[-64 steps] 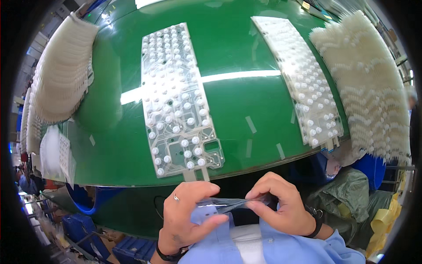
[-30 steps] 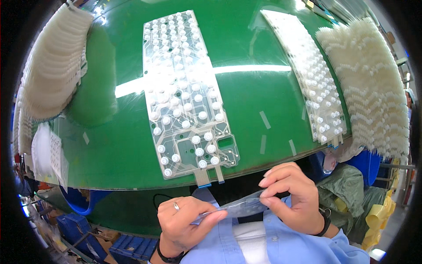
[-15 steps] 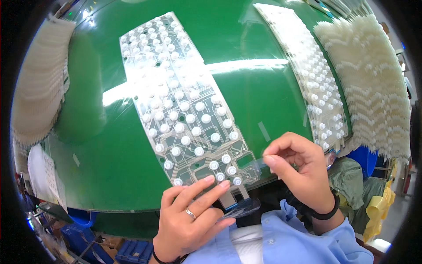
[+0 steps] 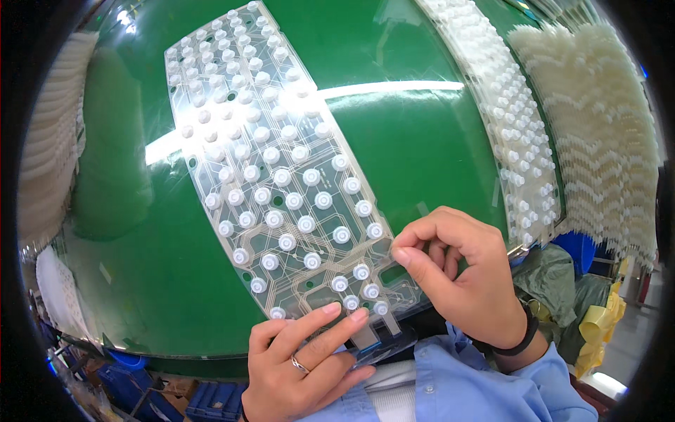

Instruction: Sorting and stacking white plastic keyboard membrane components on a factory assembly line.

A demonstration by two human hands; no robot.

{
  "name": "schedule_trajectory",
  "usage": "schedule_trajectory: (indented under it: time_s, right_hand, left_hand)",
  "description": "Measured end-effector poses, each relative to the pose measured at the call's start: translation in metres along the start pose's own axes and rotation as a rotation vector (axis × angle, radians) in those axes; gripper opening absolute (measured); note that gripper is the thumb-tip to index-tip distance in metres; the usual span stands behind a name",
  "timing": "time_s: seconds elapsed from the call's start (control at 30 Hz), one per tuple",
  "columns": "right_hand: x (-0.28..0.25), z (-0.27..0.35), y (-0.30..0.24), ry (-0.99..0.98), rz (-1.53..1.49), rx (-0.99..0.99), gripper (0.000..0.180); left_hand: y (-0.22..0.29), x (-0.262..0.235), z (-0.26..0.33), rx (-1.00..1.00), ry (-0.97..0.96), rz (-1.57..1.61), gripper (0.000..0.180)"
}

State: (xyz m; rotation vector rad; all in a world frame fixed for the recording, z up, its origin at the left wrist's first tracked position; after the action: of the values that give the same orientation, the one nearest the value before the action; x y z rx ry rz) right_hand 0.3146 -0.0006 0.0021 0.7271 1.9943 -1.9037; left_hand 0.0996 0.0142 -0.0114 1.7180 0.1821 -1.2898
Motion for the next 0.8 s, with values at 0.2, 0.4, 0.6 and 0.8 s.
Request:
schedule_trajectory:
  time_s: [0.2,0.4,0.6,0.8]
  right_hand:
    - [0.0005,-0.0001,-0.0005,-0.005,0.048,-0.010,0.005]
    - [0.0011,0.0007,-0.0006,-0.008,0.033,0.004,0.005]
    - [0.0012,0.0016,0.0007,-0.010,0.019,-0.006,0.004]
    - [0.0043,0.0002,-0.0006,0.015,0.089,-0.021,0.007]
  left_hand:
    - [-0.0007,0.0002,-0.0011,0.001,0.000,0.004,0.031]
    - [-0.0005,-0.0001,-0.0001,-0.004,-0.001,0.012,0.030]
    - [-0.0007,-0.0002,-0.0007,0.004,0.002,0.016,0.029]
    - [-0.0014,-0.0003,-0.0013,0.000,0.000,0.017,0.029]
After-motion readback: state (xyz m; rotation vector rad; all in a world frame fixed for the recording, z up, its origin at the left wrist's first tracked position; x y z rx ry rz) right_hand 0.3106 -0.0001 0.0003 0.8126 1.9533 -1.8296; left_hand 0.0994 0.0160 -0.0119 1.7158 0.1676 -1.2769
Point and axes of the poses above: each hand's wrist, its own z-axis away from the middle knuckle, its own x-axis out of the palm, y = z × x, the point moved 1 cm from there along -z, towards the middle knuckle, and after that the axes turned 15 degrees about -x, right-handed, at the moved point
